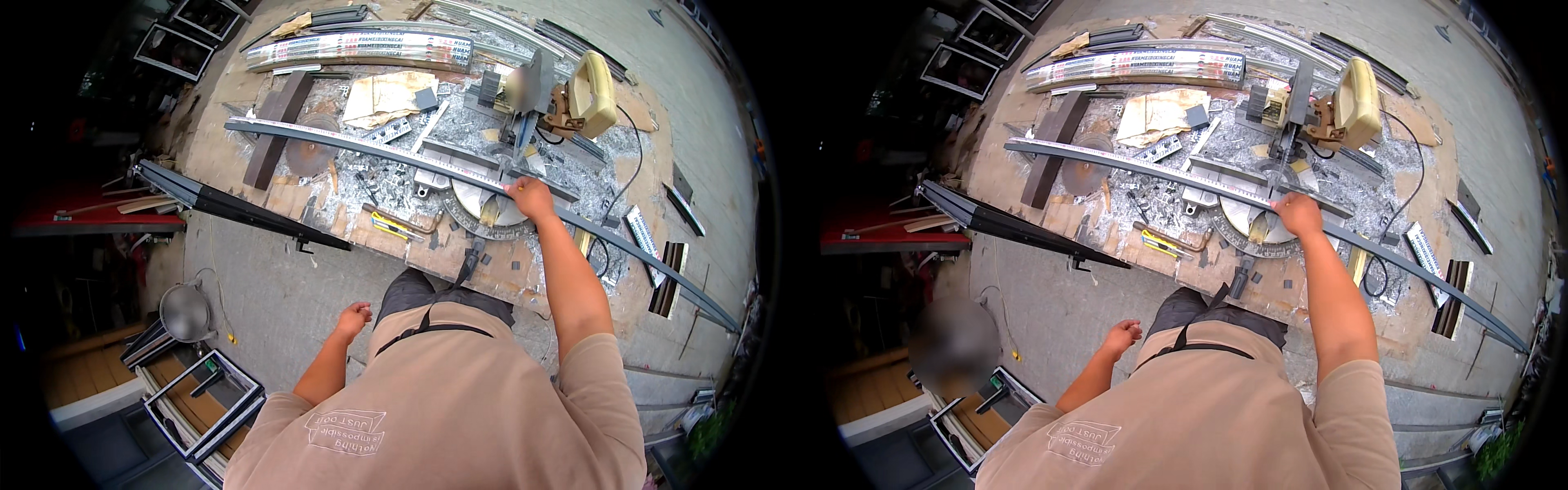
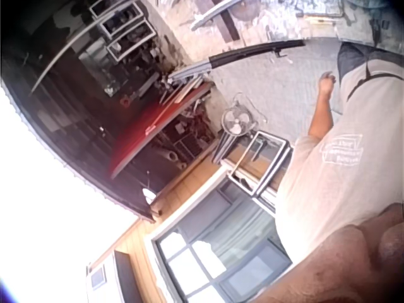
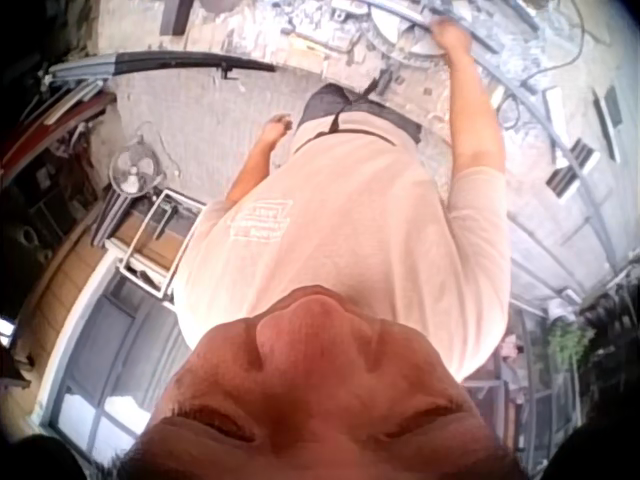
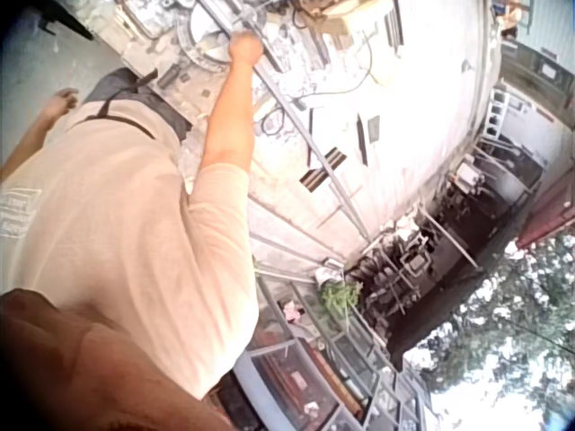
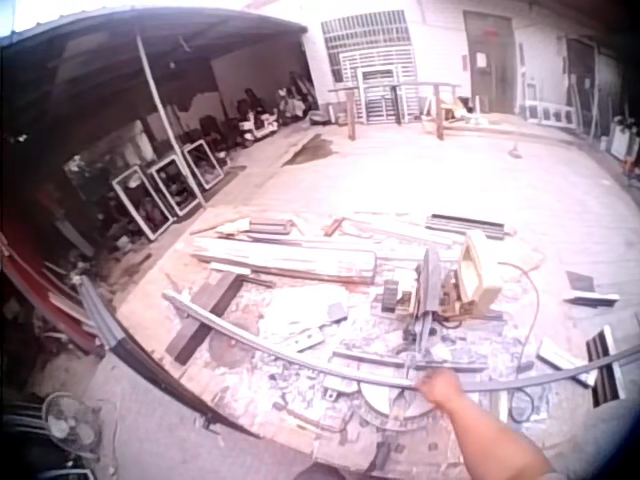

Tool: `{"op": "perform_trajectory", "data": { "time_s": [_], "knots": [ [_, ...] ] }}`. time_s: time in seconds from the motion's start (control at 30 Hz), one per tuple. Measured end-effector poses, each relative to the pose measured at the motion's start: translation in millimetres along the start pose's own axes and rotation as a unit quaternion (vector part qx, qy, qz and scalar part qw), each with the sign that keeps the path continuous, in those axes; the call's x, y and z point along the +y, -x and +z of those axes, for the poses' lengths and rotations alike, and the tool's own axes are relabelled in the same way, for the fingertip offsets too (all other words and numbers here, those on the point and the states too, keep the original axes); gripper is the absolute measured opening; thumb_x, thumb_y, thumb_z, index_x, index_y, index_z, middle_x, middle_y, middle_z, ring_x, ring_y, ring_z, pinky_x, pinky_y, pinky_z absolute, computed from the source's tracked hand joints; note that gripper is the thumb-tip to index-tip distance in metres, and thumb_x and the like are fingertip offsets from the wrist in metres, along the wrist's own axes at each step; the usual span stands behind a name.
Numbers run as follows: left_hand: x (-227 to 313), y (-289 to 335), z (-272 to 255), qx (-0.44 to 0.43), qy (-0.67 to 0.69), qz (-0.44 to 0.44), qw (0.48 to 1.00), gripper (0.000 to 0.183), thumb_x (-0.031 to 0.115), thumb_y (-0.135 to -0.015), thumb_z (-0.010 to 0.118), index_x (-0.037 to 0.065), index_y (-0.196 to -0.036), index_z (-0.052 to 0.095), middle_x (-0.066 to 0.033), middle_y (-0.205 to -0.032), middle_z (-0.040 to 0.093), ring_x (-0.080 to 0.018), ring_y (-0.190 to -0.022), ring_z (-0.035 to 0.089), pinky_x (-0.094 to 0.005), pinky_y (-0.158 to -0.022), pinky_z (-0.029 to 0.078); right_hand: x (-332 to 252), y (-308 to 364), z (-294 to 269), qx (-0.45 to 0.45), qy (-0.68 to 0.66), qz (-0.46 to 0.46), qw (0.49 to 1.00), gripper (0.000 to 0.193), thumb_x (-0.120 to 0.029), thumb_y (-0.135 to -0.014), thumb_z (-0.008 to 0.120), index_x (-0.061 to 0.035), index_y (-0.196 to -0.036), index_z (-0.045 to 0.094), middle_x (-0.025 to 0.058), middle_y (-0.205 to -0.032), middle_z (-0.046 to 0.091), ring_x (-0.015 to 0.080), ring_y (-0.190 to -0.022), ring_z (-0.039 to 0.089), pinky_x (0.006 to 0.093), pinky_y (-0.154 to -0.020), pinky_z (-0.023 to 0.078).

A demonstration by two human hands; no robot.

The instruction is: The person measures a metal frame using a tape measure, marks a long metal rail, and then cuts the rail using a miter saw. They then check the fit of the cut rail against the frame.

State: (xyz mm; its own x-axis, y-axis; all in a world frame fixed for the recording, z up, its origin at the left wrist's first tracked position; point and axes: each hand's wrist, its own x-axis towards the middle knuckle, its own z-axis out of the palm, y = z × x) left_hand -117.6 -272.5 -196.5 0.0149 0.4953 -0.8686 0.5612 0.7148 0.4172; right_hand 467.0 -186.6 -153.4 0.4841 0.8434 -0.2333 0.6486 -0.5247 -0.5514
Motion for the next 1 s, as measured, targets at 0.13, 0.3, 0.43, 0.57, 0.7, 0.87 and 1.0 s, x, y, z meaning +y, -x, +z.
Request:
{"op": "perform_trajectory", "data": {
  "time_s": [0.13, 0.3, 0.43, 0.57, 0.7, 0.87, 1.0],
  "knots": [
    [5.4, 1.8, 10.3, -0.006, -0.004, 0.016, 1.0, 0.037, 0.019, -0.104, 0.058, 0.006, -0.138, 0.062, -0.0063, -0.111, 0.073, -0.0172, -0.098, 0.069, -0.0344, -0.087, 0.054, -19.2, 18.9, -13.8, -0.101, -0.086, 0.032, 0.991, 0.043, -0.047, -0.085, 0.083, -0.0051, -0.091, 0.075, 0.0147, -0.081, 0.072, 0.0278, -0.075, 0.067, 0.0404, -0.073, 0.053],
    [25.8, -3.5, 14.4, -0.007, -0.022, 0.045, 0.999, 0.035, 0.016, -0.104, 0.059, 0.002, -0.136, 0.064, -0.0103, -0.11, 0.073, -0.0196, -0.097, 0.07, -0.0347, -0.089, 0.055, 20.0, 67.6, 18.2, -0.171, -0.177, 0.071, 0.967, 0.04, -0.043, -0.082, 0.087, -0.0047, -0.09, 0.076, 0.0094, -0.081, 0.072, 0.0209, -0.073, 0.064, 0.0376, -0.071, 0.052],
    [17.0, -7.5, -3.0, -0.015, -0.042, 0.044, 0.998, 0.037, 0.023, -0.105, 0.059, 0.006, -0.138, 0.062, -0.0069, -0.111, 0.073, -0.0172, -0.098, 0.069, -0.0346, -0.087, 0.054, 2.6, 106.5, 37.2, -0.27, -0.191, 0.126, 0.935, 0.035, -0.037, -0.082, 0.088, -0.0053, -0.087, 0.075, 0.0032, -0.079, 0.069, 0.0148, -0.072, 0.059, 0.0337, -0.067, 0.048],
    [39.5, -3.8, -20.8, -0.002, -0.074, 0.069, 0.995, 0.037, 0.021, -0.104, 0.059, 0.004, -0.137, 0.063, -0.0083, -0.11, 0.073, -0.0169, -0.095, 0.069, -0.0346, -0.088, 0.054, -12.3, 122.8, 63.5, -0.309, -0.198, 0.13, 0.921, 0.035, -0.036, -0.082, 0.09, -0.0048, -0.089, 0.075, 0.0018, -0.079, 0.068, 0.0131, -0.071, 0.056, 0.0326, -0.064, 0.045],
    [42.6, -15.7, -26.0, 0.001, -0.068, 0.076, 0.995, 0.035, 0.018, -0.104, 0.059, 0.002, -0.135, 0.064, -0.0087, -0.109, 0.073, -0.0163, -0.093, 0.069, -0.0339, -0.089, 0.055, -26.2, 132.3, 91.0, -0.349, -0.192, 0.149, 0.905, 0.044, -0.042, -0.081, 0.09, -0.0029, -0.095, 0.076, 0.0039, -0.085, 0.071, 0.015, -0.076, 0.06, 0.0346, -0.068, 0.049],
    [40.5, -27.4, -46.8, -0.025, -0.061, 0.068, 0.995, 0.036, 0.017, -0.103, 0.06, 0.0, -0.135, 0.064, -0.0084, -0.107, 0.073, -0.0167, -0.093, 0.069, -0.0333, -0.089, 0.055, -57.4, 135.4, 122.1, -0.394, -0.112, 0.133, 0.902, 0.083, -0.072, -0.073, 0.083, 0.0014, -0.111, 0.075, 0.0198, -0.118, 0.074, 0.0312, -0.109, 0.07, 0.0416, -0.096, 0.053],
    [30.0, -46.2, -91.6, -0.03, -0.061, 0.066, 0.996, 0.036, 0.02, -0.104, 0.059, 0.004, -0.136, 0.063, -0.0068, -0.107, 0.073, -0.0161, -0.093, 0.069, -0.0331, -0.085, 0.055, -96.1, 131.9, 144.0, -0.391, -0.071, 0.131, 0.908, 0.103, -0.08, -0.072, 0.077, 0.0038, -0.131, 0.068, 0.0259, -0.135, 0.066, 0.0382, -0.128, 0.063, 0.0429, -0.106, 0.05]
  ]
}}
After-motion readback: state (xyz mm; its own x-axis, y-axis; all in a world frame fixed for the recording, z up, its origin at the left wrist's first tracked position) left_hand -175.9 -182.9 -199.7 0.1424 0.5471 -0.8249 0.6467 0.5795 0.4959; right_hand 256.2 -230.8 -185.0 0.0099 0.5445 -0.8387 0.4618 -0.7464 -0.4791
